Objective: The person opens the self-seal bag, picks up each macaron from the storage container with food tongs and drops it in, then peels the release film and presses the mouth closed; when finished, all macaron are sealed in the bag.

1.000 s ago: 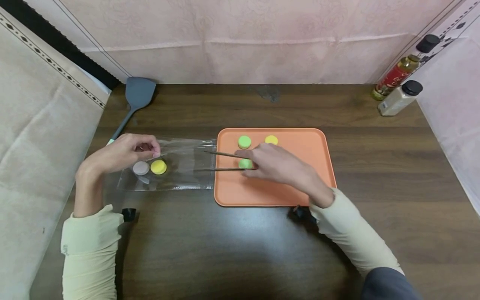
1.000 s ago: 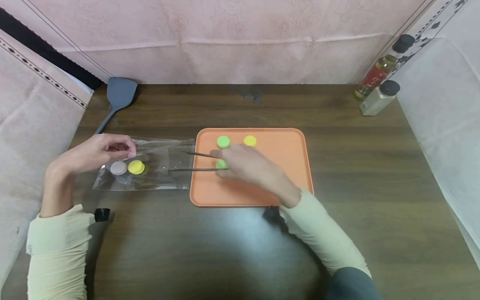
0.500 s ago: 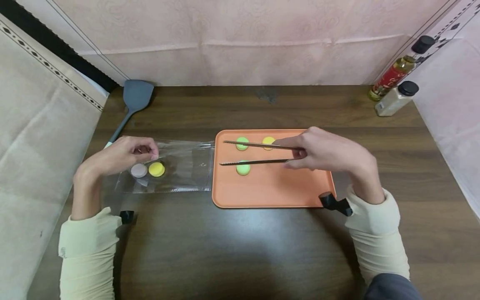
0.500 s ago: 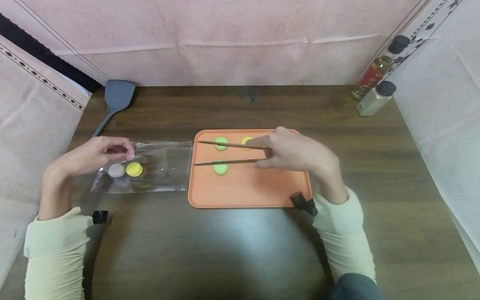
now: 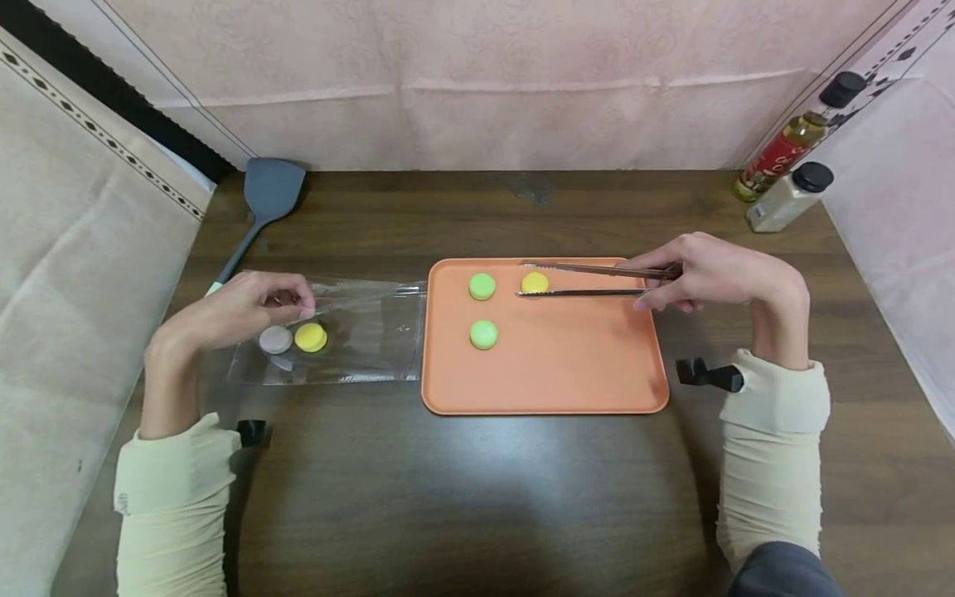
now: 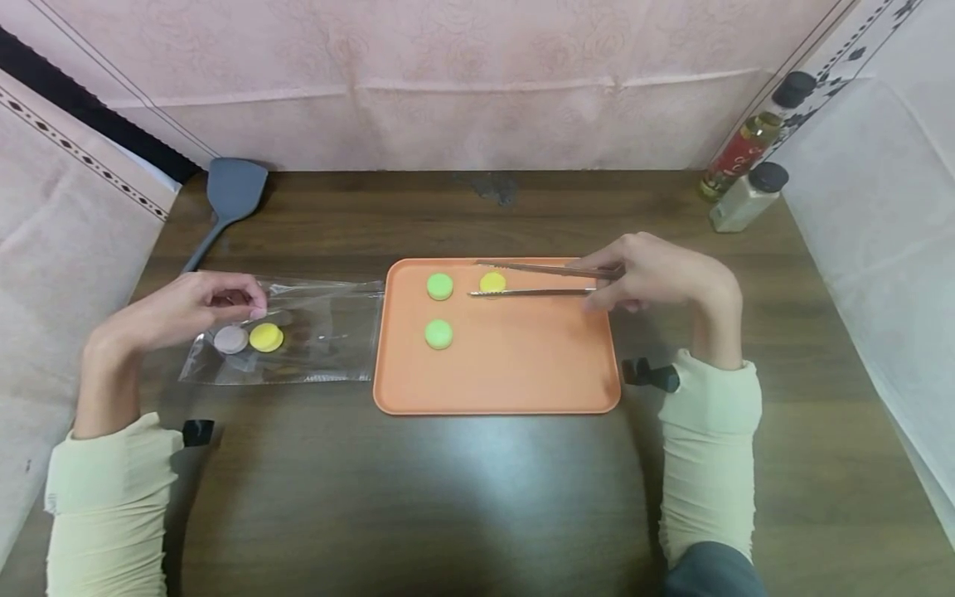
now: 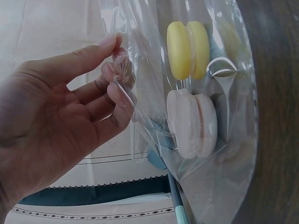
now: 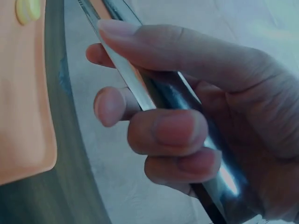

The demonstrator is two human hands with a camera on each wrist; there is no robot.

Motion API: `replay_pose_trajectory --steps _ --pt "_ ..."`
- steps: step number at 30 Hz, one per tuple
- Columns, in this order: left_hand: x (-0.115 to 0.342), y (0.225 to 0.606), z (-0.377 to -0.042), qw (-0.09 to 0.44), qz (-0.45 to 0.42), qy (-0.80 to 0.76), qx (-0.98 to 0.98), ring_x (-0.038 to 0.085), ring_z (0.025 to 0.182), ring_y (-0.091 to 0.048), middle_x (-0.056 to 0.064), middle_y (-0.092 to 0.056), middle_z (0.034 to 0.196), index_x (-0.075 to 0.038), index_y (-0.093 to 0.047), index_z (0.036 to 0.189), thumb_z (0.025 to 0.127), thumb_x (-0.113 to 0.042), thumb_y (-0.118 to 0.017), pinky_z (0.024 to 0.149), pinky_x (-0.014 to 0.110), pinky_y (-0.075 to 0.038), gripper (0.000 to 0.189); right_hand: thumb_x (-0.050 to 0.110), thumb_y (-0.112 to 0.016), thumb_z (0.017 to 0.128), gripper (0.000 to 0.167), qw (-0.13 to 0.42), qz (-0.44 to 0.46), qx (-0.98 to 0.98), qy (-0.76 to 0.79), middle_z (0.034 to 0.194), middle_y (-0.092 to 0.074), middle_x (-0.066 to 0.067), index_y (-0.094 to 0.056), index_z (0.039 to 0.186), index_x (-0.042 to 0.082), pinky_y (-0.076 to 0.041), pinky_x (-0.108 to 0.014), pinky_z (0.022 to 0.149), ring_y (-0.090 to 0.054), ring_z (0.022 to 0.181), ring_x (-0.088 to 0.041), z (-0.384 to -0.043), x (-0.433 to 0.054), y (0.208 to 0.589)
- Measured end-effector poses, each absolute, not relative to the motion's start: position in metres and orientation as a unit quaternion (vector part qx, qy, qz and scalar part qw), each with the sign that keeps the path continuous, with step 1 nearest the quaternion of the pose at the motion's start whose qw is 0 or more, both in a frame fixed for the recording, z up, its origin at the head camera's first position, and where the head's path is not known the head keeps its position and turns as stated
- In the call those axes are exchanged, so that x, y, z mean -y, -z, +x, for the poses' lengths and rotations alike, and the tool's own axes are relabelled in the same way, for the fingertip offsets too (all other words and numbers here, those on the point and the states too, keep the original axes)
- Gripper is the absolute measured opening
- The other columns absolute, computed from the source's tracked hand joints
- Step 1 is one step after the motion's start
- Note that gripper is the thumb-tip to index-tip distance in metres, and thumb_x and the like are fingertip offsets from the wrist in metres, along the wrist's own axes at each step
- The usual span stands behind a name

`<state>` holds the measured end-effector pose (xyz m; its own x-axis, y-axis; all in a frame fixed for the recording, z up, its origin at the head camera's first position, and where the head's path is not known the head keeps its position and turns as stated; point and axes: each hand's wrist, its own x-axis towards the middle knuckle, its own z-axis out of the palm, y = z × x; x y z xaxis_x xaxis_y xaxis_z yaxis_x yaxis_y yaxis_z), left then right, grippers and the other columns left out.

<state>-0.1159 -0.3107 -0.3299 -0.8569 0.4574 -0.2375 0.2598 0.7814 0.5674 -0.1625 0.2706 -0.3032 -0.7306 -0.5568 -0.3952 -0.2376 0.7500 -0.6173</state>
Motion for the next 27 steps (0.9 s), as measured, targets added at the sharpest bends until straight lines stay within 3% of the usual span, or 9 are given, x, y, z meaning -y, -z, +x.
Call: replay_pose_trajectory --steps 13,27 --pt "0.311 0.33 -0.116 0.18 0.197 -0.27 -0.925 0.016 0.093 -0.063 0.003 -0.071 0.102 -0.01 -0.073 0.107 0.11 -0.002 -0.063 0.079 0.025 -0.052 0.013 0.018 -0.083 0.1 0.053 0.322 -0.208 -0.881 0.279 0.073 -0.055 -0.001 -0.067 0.149 0.006 -0.047 -0.03 0.059 -0.052 0.058 -0.014 -0.176 -0.281 0.322" --pt "0.312 0.329 -0.115 0.181 0.193 -0.273 -0.925 0.017 0.093 -0.064 0.004 -0.072 0.103 -0.009 -0.074 0.107 0.109 -0.002 -0.063 0.079 0.024 -0.053 0.013 0.013 -0.076 0.104 0.051 0.345 -0.228 -0.859 0.301 0.066 -0.048 0.0 -0.064 0.153 0.006 -0.041 -0.027 0.055 -0.047 0.057 -0.011 -0.186 -0.285 0.341"
